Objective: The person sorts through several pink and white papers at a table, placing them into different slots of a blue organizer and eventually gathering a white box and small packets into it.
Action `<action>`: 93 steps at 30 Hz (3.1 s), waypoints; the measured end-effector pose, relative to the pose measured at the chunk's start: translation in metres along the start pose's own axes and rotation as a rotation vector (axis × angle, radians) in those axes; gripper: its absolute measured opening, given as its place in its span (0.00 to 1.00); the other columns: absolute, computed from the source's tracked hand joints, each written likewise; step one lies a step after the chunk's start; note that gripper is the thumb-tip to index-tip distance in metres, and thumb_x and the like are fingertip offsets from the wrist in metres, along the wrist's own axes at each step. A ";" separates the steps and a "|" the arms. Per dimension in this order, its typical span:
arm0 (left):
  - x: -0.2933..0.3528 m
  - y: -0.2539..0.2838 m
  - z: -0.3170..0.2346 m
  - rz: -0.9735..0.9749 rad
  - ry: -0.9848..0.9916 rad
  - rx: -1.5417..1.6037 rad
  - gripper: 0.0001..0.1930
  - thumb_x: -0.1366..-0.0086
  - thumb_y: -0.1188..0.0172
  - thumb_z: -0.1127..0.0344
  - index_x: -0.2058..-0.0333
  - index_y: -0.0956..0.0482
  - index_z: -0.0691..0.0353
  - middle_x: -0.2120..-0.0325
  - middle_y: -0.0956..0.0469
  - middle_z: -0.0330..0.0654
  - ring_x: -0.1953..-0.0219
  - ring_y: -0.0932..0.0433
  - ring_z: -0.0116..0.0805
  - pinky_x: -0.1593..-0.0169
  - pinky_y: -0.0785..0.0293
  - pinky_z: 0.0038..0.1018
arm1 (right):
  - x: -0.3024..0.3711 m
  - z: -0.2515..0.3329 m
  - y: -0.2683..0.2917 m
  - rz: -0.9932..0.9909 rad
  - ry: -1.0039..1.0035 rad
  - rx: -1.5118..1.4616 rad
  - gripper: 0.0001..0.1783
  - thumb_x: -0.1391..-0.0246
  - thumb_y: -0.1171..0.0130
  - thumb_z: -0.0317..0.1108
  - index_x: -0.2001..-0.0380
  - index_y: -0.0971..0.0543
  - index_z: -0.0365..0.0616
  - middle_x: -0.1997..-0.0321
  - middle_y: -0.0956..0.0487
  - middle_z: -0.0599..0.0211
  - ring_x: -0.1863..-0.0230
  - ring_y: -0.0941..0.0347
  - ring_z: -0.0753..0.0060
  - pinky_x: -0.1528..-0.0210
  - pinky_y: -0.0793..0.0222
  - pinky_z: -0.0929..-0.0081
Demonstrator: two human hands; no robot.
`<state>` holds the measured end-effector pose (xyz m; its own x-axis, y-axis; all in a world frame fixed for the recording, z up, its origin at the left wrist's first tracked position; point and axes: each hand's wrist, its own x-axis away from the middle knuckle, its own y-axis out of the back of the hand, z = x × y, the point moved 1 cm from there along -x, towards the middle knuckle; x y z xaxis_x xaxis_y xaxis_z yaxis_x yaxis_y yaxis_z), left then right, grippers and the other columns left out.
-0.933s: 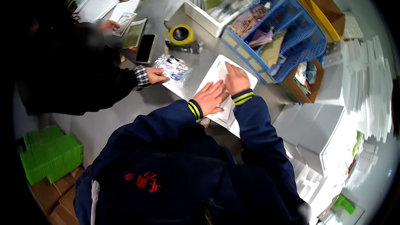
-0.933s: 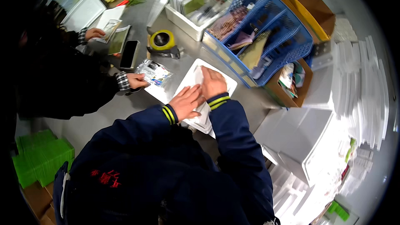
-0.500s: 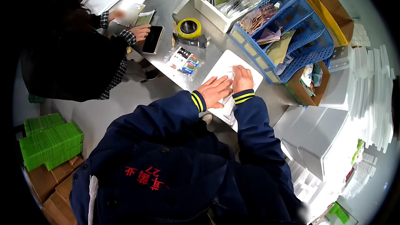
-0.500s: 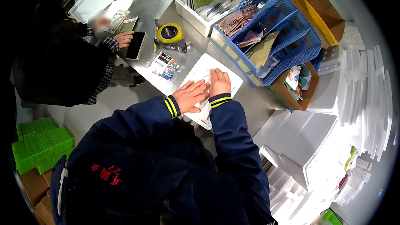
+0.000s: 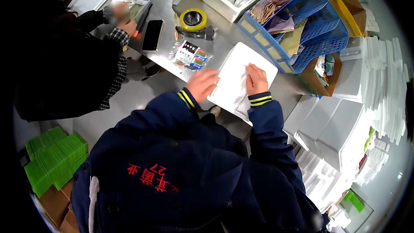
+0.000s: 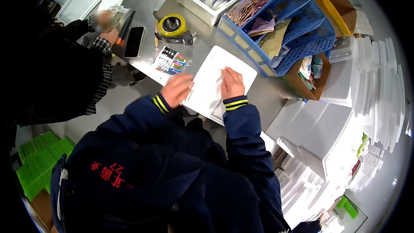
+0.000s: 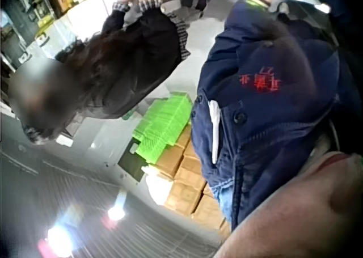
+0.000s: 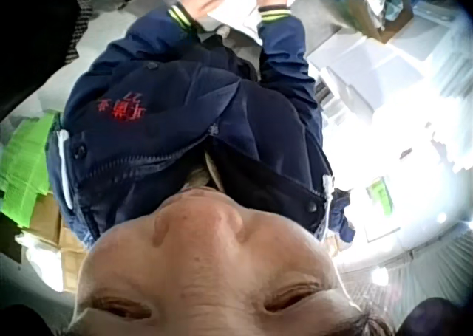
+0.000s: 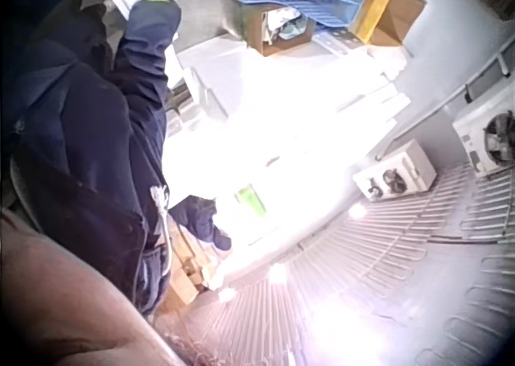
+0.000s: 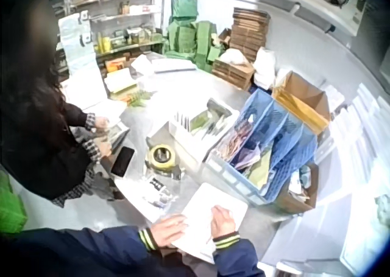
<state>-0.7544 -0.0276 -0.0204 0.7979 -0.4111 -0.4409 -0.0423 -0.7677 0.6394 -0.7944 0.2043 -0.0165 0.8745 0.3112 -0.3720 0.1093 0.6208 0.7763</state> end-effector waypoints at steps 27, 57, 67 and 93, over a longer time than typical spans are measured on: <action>-0.097 0.032 -0.003 0.206 -0.476 -0.149 0.19 0.54 0.49 0.75 0.60 0.26 0.52 0.52 0.31 0.37 0.45 0.38 0.37 0.43 0.47 0.41 | 0.016 0.063 0.073 -0.485 -0.697 -0.570 0.10 0.48 0.49 0.27 0.62 0.27 0.34 0.65 0.24 0.65 0.66 0.29 0.79 0.62 0.34 0.82; -0.042 0.033 0.221 0.075 1.164 -0.593 0.20 0.53 0.39 0.62 0.63 0.34 0.60 0.64 0.27 0.51 0.59 0.27 0.48 0.57 0.30 0.38 | 0.019 0.066 -0.006 0.061 -0.283 0.355 0.27 0.58 0.46 0.41 0.52 0.31 0.43 0.42 0.40 0.54 0.40 0.47 0.52 0.44 0.51 0.52; -0.021 0.087 0.161 -0.107 0.915 -0.560 0.18 0.58 0.42 0.63 0.67 0.36 0.59 0.77 0.25 0.52 0.71 0.26 0.53 0.67 0.31 0.42 | 0.026 0.058 0.035 -0.252 -0.334 -0.015 0.18 0.58 0.45 0.27 0.60 0.29 0.35 0.54 0.31 0.50 0.55 0.35 0.53 0.55 0.37 0.67; -0.023 0.010 -0.032 0.226 0.284 0.264 0.21 0.48 0.46 0.69 0.53 0.35 0.64 0.67 0.29 0.50 0.65 0.30 0.48 0.61 0.32 0.33 | 0.014 0.042 0.008 -0.169 -0.402 0.080 0.20 0.63 0.41 0.29 0.61 0.27 0.42 0.73 0.28 0.66 0.71 0.35 0.62 0.64 0.39 0.69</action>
<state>-0.7540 -0.0094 0.0166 0.8830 -0.4598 -0.0943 -0.3572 -0.7886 0.5005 -0.7614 0.1838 0.0055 0.9538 -0.1044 -0.2819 0.2889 0.5767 0.7642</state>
